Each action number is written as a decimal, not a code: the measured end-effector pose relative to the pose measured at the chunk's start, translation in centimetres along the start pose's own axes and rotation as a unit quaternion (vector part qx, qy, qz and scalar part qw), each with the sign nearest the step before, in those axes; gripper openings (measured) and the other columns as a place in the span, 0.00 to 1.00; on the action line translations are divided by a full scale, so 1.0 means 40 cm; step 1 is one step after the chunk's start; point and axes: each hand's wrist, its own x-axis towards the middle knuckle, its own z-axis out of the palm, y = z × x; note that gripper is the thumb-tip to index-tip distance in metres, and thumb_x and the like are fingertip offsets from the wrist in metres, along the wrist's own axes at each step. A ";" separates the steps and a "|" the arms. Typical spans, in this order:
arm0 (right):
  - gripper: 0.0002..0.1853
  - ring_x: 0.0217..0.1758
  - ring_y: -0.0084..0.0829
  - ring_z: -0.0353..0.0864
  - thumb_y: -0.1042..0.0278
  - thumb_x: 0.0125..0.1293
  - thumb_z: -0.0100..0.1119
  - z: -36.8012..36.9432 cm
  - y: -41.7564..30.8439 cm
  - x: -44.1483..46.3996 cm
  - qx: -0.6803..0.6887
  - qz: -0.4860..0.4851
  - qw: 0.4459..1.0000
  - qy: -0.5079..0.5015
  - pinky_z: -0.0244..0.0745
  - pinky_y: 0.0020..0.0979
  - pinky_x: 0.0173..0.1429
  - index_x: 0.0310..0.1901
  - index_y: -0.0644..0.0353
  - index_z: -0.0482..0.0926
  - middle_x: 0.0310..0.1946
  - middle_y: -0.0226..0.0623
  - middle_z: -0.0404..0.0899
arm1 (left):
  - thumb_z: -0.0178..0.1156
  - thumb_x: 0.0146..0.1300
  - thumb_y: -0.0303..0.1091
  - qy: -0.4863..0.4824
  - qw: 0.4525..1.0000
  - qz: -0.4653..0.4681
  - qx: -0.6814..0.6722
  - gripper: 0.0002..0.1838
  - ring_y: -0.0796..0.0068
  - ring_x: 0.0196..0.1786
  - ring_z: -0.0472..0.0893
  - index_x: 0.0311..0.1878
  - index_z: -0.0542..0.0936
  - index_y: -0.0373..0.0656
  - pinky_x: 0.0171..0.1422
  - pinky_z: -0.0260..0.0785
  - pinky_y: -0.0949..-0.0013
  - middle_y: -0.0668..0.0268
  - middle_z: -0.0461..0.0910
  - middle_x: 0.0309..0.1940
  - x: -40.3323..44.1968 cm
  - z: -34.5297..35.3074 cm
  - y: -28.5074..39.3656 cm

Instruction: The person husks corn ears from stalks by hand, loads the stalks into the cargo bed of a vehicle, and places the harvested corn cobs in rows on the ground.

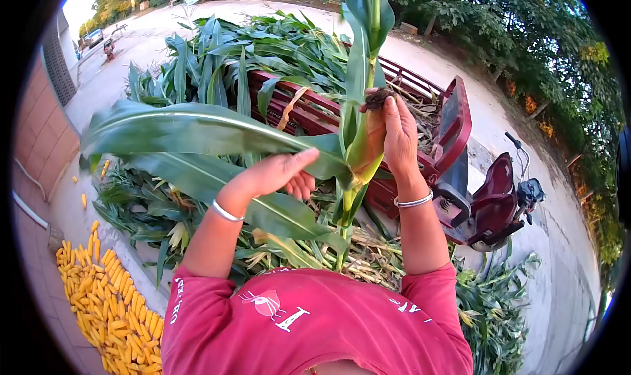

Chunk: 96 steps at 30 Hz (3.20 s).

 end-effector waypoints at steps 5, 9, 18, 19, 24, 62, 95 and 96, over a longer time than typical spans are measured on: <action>0.18 0.41 0.17 0.73 0.62 0.77 0.41 0.050 0.012 -0.001 0.060 -0.006 0.996 0.070 0.68 0.20 0.51 0.51 0.67 0.77 0.39 0.30 0.79 | 0.41 0.74 0.49 -0.070 0.920 0.327 -0.203 0.24 0.75 0.36 0.79 0.47 0.74 0.34 0.41 0.72 0.74 0.61 0.79 0.39 -0.081 0.147 0.232; 0.17 0.40 0.14 0.71 0.65 0.77 0.42 0.100 0.004 -0.019 0.175 -0.024 0.982 0.074 0.67 0.16 0.45 0.54 0.68 0.75 0.39 0.28 0.78 | 0.51 0.72 0.37 0.249 0.884 0.395 0.021 0.13 0.83 0.44 0.75 0.49 0.73 0.35 0.51 0.68 0.76 0.65 0.77 0.40 0.098 0.108 0.244; 0.19 0.61 0.29 0.74 0.66 0.76 0.41 0.158 -0.038 -0.048 -0.005 -0.077 0.991 0.107 0.65 0.28 0.65 0.62 0.66 0.71 0.59 0.43 0.75 | 0.57 0.69 0.38 0.342 0.816 0.457 -0.086 0.16 0.86 0.27 0.66 0.28 0.72 0.39 0.30 0.61 0.77 0.72 0.70 0.20 0.190 0.169 0.175; 0.19 0.62 0.30 0.73 0.67 0.76 0.41 0.156 -0.031 -0.049 0.009 -0.081 0.991 0.104 0.64 0.29 0.66 0.62 0.66 0.71 0.60 0.43 0.74 | 0.56 0.70 0.38 0.323 0.819 0.462 -0.111 0.17 0.86 0.26 0.66 0.26 0.72 0.38 0.30 0.60 0.76 0.72 0.70 0.20 0.192 0.167 0.174; 0.19 0.65 0.33 0.71 0.68 0.75 0.41 0.152 -0.052 -0.055 -0.007 -0.085 0.990 0.112 0.62 0.31 0.69 0.61 0.66 0.72 0.61 0.45 0.72 | 0.52 0.73 0.39 0.306 0.829 0.450 -0.133 0.19 0.87 0.26 0.64 0.26 0.74 0.38 0.29 0.58 0.76 0.74 0.69 0.20 0.189 0.182 0.186; 0.07 0.34 0.21 0.77 0.74 0.69 0.53 0.031 0.029 -0.026 -0.069 -0.058 0.979 0.181 0.73 0.23 0.40 0.46 0.63 0.75 0.32 0.31 0.76 | 0.51 0.69 0.34 0.168 0.922 0.305 0.168 0.12 0.65 0.30 0.80 0.41 0.81 0.36 0.38 0.73 0.66 0.55 0.80 0.27 0.026 0.266 -0.404; 0.22 0.45 0.25 0.79 0.61 0.75 0.42 0.092 -0.071 -0.030 0.047 0.043 0.982 -0.177 0.72 0.25 0.53 0.62 0.69 0.70 0.49 0.39 0.79 | 0.73 0.46 0.28 0.422 0.775 0.408 0.234 0.17 0.65 0.35 0.79 0.37 0.76 0.38 0.40 0.73 0.68 0.61 0.77 0.32 -0.008 0.135 0.123; 0.23 0.48 0.27 0.78 0.60 0.76 0.40 0.088 -0.071 -0.031 0.031 0.024 0.985 -0.168 0.71 0.26 0.55 0.62 0.70 0.69 0.52 0.40 0.78 | 0.73 0.46 0.28 0.422 0.774 0.410 0.235 0.17 0.65 0.35 0.79 0.37 0.76 0.38 0.40 0.73 0.68 0.61 0.77 0.32 -0.006 0.137 0.125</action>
